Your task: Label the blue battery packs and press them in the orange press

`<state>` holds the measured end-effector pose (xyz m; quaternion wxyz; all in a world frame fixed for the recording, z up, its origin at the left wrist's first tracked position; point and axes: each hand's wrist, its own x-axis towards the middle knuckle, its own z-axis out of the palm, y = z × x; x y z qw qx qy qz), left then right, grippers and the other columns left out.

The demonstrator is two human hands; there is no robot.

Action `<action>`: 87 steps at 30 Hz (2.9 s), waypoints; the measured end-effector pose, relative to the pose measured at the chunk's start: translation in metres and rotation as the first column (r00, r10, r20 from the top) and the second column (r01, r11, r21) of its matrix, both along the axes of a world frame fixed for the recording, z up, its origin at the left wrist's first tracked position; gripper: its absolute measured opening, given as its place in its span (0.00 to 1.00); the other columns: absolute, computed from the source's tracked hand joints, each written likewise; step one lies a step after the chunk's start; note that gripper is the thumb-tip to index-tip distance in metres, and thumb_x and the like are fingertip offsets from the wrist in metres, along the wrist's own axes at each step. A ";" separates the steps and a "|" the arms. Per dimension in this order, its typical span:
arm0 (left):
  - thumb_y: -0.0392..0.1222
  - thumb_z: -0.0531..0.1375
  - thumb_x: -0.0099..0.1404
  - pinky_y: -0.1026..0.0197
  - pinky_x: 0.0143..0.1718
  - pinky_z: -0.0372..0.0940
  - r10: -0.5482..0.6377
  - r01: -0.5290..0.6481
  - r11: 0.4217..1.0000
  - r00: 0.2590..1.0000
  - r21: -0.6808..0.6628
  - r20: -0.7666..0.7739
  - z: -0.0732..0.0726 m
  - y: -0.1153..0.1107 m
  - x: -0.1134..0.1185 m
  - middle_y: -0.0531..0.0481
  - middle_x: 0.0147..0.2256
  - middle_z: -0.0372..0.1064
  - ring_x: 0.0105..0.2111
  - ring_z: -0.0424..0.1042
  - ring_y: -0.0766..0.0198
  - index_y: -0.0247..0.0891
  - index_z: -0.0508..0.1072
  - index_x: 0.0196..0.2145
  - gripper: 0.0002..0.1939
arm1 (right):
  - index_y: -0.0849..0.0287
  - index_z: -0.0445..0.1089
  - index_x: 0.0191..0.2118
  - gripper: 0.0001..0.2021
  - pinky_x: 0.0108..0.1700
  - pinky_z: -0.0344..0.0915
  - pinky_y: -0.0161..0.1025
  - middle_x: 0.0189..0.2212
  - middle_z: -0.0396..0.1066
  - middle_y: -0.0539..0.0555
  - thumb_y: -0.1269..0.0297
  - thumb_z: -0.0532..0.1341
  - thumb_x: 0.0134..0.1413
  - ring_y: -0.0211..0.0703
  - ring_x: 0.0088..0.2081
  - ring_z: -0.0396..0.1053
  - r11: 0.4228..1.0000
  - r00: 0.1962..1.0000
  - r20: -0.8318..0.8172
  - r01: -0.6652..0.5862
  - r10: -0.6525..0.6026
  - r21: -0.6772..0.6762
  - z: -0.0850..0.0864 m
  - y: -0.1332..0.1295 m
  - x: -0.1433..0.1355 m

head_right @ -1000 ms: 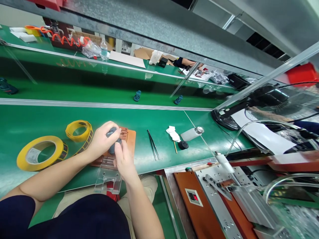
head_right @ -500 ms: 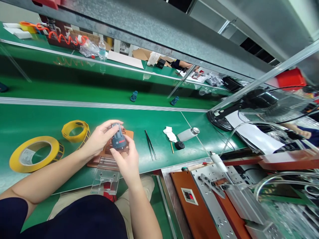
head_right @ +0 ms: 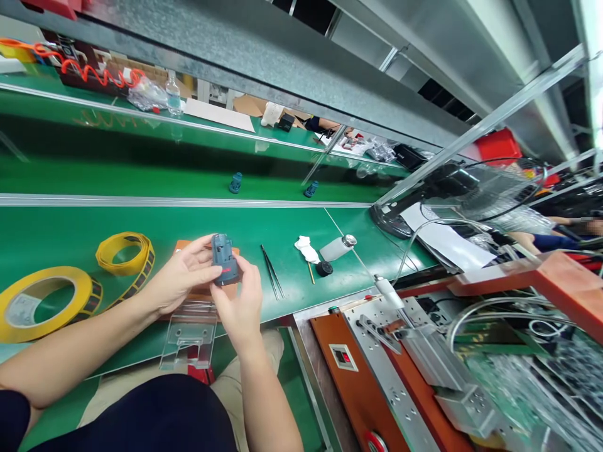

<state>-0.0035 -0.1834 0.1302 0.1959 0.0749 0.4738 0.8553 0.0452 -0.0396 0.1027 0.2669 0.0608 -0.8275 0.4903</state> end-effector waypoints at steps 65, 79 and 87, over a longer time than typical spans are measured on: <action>0.39 0.67 0.63 0.55 0.47 0.77 0.013 0.021 0.986 0.980 -0.168 0.201 0.017 0.006 0.018 0.39 0.51 0.77 0.48 0.78 0.51 0.39 0.74 0.53 0.20 | 0.54 0.74 0.36 0.13 0.49 0.69 0.41 0.40 0.69 0.51 0.59 0.74 0.45 0.42 0.44 0.68 0.432 0.980 0.201 0.178 0.007 -0.884 -0.020 0.067 0.052; 0.38 0.67 0.63 0.51 0.50 0.76 -0.014 0.050 0.980 0.983 -0.194 0.182 0.016 0.007 0.020 0.39 0.50 0.77 0.52 0.76 0.48 0.38 0.75 0.51 0.18 | 0.58 0.78 0.35 0.10 0.57 0.67 0.50 0.44 0.71 0.57 0.56 0.68 0.53 0.47 0.48 0.68 0.418 0.975 0.222 0.210 -0.022 -0.884 -0.031 0.076 0.072; 0.39 0.67 0.62 0.55 0.46 0.77 -0.009 0.061 0.974 0.972 -0.216 0.235 0.017 0.017 0.023 0.38 0.49 0.77 0.50 0.77 0.50 0.37 0.73 0.53 0.21 | 0.56 0.72 0.32 0.15 0.58 0.66 0.54 0.45 0.72 0.55 0.60 0.75 0.38 0.52 0.53 0.67 0.501 0.950 0.298 0.306 -0.098 -0.809 -0.056 0.090 0.097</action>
